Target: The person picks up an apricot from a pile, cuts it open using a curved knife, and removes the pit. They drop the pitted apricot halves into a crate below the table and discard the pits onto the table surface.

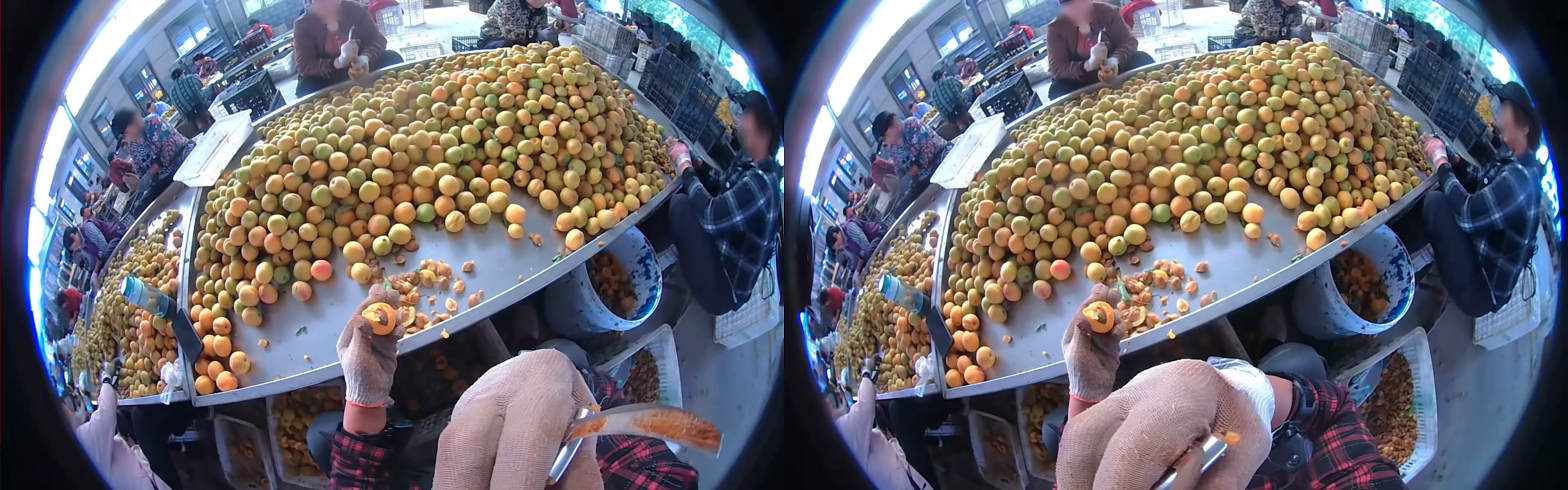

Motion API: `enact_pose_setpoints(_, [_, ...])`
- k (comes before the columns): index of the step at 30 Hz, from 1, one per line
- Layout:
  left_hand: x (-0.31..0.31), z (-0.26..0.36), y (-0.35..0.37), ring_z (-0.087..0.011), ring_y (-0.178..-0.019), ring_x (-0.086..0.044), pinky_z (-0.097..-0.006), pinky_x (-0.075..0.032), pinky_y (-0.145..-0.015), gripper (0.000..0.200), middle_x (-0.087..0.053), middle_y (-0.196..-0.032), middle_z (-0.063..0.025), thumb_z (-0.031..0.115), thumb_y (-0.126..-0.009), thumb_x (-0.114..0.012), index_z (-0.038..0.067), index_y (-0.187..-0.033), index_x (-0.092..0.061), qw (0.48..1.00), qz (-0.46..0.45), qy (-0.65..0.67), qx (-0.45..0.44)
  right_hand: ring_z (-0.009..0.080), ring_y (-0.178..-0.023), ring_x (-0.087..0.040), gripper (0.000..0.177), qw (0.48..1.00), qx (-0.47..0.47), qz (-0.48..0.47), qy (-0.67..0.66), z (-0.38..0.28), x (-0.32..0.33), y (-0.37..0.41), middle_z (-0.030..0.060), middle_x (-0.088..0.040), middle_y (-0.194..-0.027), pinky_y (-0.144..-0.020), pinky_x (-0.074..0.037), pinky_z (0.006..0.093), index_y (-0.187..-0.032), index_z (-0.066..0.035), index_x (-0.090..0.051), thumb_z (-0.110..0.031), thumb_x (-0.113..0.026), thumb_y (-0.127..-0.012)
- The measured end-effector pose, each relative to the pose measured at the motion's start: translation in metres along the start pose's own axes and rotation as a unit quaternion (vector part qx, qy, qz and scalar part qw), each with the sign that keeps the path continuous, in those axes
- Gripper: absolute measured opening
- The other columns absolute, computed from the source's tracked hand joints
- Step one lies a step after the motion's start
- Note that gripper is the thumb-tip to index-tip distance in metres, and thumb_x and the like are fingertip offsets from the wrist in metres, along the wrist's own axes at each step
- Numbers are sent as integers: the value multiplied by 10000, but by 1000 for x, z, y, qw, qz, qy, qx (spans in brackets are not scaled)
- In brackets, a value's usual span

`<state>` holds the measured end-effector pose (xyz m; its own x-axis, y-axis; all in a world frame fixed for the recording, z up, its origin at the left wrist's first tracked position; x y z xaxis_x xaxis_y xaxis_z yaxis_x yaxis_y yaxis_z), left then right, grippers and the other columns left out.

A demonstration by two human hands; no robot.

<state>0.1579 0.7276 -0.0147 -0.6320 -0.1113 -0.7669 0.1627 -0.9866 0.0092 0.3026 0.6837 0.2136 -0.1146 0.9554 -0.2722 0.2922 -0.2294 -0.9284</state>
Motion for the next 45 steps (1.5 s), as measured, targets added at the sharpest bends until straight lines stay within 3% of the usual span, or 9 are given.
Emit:
enact_pose_setpoints(1, [-3, 0, 0, -261, -1011, -653, -342, -577, -806, 480, -589, -1257, -211, 234, -995, -555, -105, -1326, -478, 1000, -2, -3, -1, 244, -812, -634, 445, 995, 99, -12, -7, -5, 0, 1, 199, -662, -954, -892, -367, 381, -1052, 61, -671, -336, -751, -870])
enact_pose_setpoints(4, [-1, -2, 0, -262, -1019, -650, -329, -571, -810, 493, -581, -1277, -230, 254, -999, -551, -102, -1333, -478, 1000, 16, -3, 11, 223, -753, -601, 441, 999, -12, -9, -43, -2, -4, 11, 165, -644, -928, -814, -371, 371, -1040, 59, -668, -324, -774, -850])
enact_pose_setpoints(12, [-5, -1, 2, -254, -997, -660, -314, -581, -791, 495, -592, -1257, -221, 262, -998, -558, -100, -1328, -481, 1000, 19, -12, 9, 233, -724, -609, 404, 997, 73, -24, -23, -7, -3, 3, 162, -647, -940, -773, -389, 362, -981, 34, -673, -304, -809, -808])
enact_pose_setpoints(18, [-7, 1, 4, -243, -973, -668, -299, -589, -781, 490, -609, -1223, -207, 271, -998, -559, -105, -1306, -494, 999, 29, -19, 12, 304, -771, -654, 428, 972, -204, 68, -98, 2, -16, 39, 175, -664, -967, -919, -427, 426, -1011, 25, -665, -354, -776, -844])
enact_pose_setpoints(22, [-7, 0, 4, -223, -995, -665, -313, -593, -814, 522, -592, -1255, -192, 279, -1000, -553, -97, -1348, -454, 998, 37, -41, 30, 289, -702, -607, 257, 975, -216, -15, 49, 28, -3, 72, 115, -603, -809, -774, -485, 376, -1006, 0, -622, -205, -642, -853])
enact_pose_setpoints(25, [-7, 0, 2, -230, -1007, -665, -320, -595, -815, 508, -587, -1267, -199, 265, -1006, -539, -97, -1351, -452, 999, 9, -36, 17, 307, -815, -617, 248, 962, -261, 11, 84, 32, 1, 86, 141, -610, -899, -839, -473, 378, -997, -10, -628, -205, -600, -846])
enact_pose_setpoints(28, [-9, -1, 4, -225, -946, -651, -289, -557, -752, 601, -617, -1193, -195, 335, -949, -640, -114, -1318, -490, 998, 30, -60, 8, 299, -1099, -592, 421, 952, -256, -38, 163, 24, -1, 85, 163, -606, -1152, -983, -437, 378, -1190, -4, -592, -269, -637, -866])
enact_pose_setpoints(36, [-3, -5, 1, -248, -971, -648, -311, -553, -778, 578, -613, -1186, -195, 319, -948, -645, -119, -1295, -501, 997, 19, -69, 6, 288, -1207, -523, 566, 947, -289, 131, -51, 27, 0, 111, 159, -538, -1273, -1051, -382, 375, -1293, -6, -511, -320, -675, -851])
enact_pose_setpoints(45, [-8, -5, 1, -244, -993, -655, -316, -576, -797, 594, -608, -1222, -199, 318, -942, -653, -120, -1309, -489, 998, 15, -56, 17, 277, -1330, -446, 745, 869, -313, 261, -281, 40, 3, 138, 154, -462, -1408, -1127, -321, 373, -1408, -7, -421, -378, -717, -834])
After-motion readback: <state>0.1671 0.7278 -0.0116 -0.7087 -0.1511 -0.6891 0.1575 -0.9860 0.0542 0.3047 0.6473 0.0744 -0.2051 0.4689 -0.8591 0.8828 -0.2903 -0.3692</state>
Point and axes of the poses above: each hand's wrist, its own y-axis away from the middle knuckle, its own x-axis out of the back of the hand, z = x × y, the point moved 7 cm from there along -y, towards the middle knuckle
